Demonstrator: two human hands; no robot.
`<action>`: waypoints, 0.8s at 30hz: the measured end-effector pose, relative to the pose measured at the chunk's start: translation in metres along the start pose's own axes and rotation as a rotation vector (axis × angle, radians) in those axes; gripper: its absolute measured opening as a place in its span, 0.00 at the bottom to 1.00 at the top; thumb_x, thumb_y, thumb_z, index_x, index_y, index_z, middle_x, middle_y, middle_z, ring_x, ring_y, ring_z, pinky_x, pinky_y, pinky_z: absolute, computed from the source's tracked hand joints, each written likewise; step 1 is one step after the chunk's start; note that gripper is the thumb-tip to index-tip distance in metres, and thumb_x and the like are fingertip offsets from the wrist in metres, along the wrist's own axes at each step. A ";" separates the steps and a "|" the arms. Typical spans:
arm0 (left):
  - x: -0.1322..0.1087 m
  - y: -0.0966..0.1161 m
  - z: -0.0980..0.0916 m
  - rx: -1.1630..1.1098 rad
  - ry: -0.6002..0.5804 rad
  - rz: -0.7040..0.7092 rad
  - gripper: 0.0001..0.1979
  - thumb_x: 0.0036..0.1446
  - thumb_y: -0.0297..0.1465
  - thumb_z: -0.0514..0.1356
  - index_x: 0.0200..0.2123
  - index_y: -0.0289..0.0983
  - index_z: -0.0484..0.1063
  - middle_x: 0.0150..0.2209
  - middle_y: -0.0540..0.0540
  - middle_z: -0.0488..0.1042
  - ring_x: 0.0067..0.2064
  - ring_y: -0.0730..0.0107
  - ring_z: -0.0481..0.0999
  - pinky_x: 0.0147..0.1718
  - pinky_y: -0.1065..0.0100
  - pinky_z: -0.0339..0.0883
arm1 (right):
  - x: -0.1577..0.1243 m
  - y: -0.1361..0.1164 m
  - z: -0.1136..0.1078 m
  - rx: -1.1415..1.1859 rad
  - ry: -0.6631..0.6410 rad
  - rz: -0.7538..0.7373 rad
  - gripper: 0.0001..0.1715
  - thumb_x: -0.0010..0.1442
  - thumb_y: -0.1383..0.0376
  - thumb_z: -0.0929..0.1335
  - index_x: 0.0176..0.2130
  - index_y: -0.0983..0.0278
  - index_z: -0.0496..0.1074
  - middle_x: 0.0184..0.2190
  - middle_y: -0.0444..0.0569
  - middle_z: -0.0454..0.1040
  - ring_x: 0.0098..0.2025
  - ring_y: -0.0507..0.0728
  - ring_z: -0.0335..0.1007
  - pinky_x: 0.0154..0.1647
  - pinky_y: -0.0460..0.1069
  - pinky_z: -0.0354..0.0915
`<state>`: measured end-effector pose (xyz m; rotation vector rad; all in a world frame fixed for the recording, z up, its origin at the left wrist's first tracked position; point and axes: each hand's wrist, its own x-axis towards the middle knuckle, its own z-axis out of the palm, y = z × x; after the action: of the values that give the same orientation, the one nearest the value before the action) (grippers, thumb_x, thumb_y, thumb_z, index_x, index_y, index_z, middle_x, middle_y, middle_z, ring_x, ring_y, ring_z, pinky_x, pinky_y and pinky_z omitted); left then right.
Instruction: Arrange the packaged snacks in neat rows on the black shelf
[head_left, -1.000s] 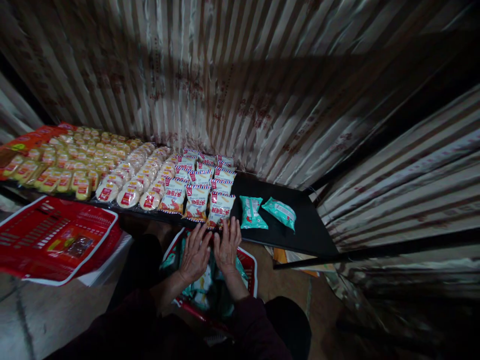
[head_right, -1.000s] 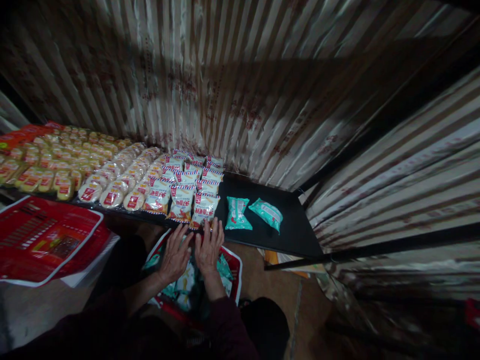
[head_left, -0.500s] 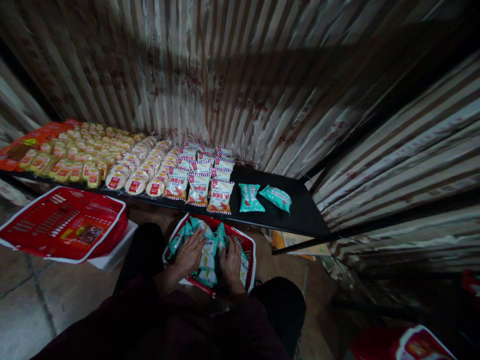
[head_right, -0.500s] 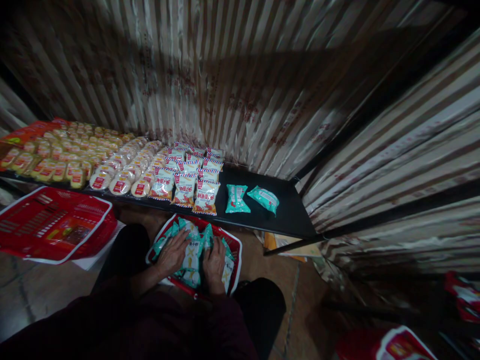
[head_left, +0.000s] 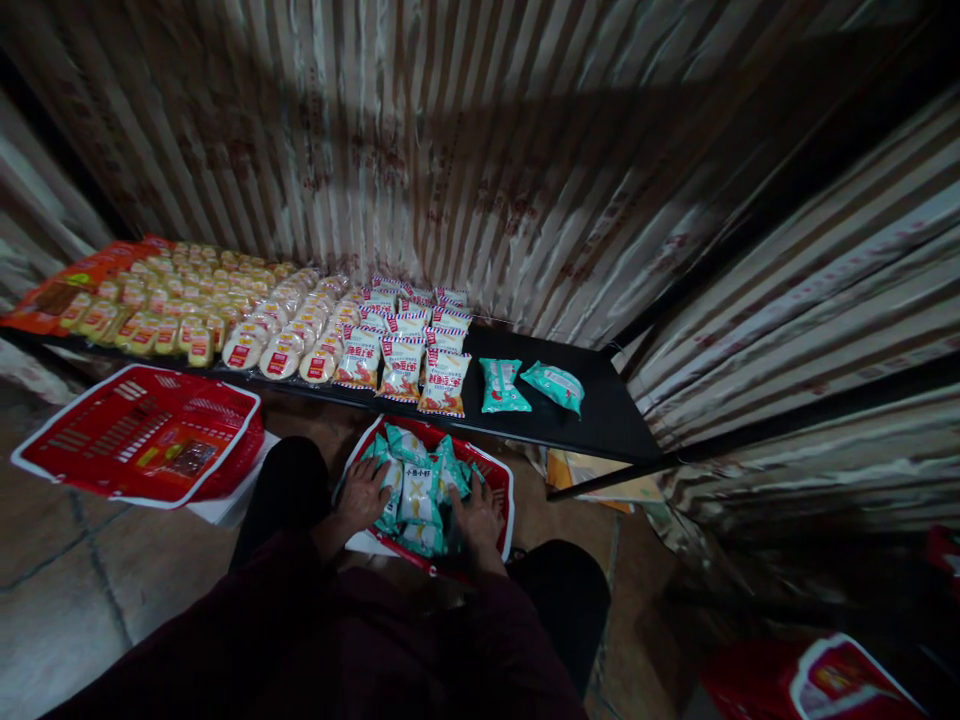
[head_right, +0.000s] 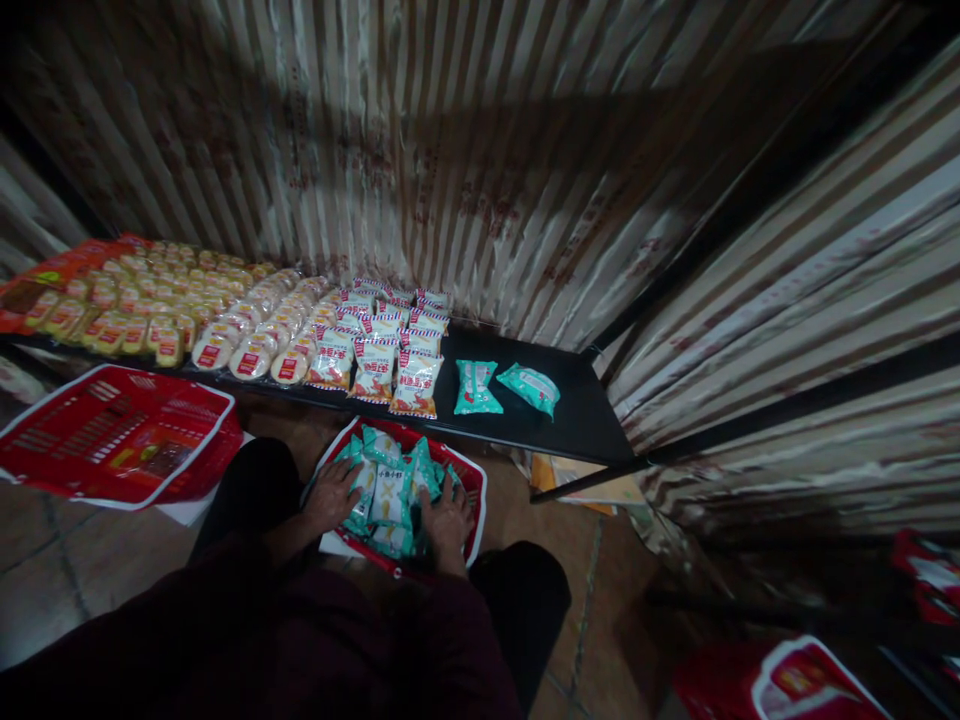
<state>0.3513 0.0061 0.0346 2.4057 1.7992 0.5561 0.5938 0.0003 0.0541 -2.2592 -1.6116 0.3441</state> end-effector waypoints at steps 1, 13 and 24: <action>-0.001 0.001 -0.002 0.002 -0.021 0.000 0.21 0.57 0.35 0.52 0.53 0.36 0.68 0.51 0.37 0.72 0.53 0.55 0.69 0.53 0.52 0.59 | 0.001 0.001 0.000 -0.006 -0.016 0.000 0.40 0.57 0.43 0.58 0.60 0.62 0.60 0.56 0.65 0.63 0.55 0.71 0.61 0.49 0.70 0.55; -0.006 0.025 -0.021 0.014 -0.170 -0.104 0.21 0.57 0.36 0.52 0.52 0.36 0.69 0.43 0.37 0.74 0.45 0.53 0.71 0.46 0.54 0.61 | 0.018 0.032 -0.014 0.030 -0.151 -0.160 0.35 0.60 0.49 0.59 0.60 0.64 0.61 0.54 0.58 0.68 0.56 0.64 0.62 0.57 0.58 0.56; 0.003 0.072 -0.012 -0.006 -0.317 -0.028 0.25 0.59 0.37 0.50 0.59 0.37 0.61 0.46 0.38 0.71 0.49 0.55 0.68 0.50 0.56 0.59 | 0.038 0.087 -0.042 -0.047 -0.170 -0.058 0.34 0.58 0.51 0.61 0.58 0.65 0.63 0.53 0.56 0.68 0.56 0.63 0.62 0.56 0.55 0.58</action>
<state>0.4134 -0.0151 0.0663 2.3027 1.6879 0.1638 0.6973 0.0049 0.0566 -2.2653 -1.7830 0.5003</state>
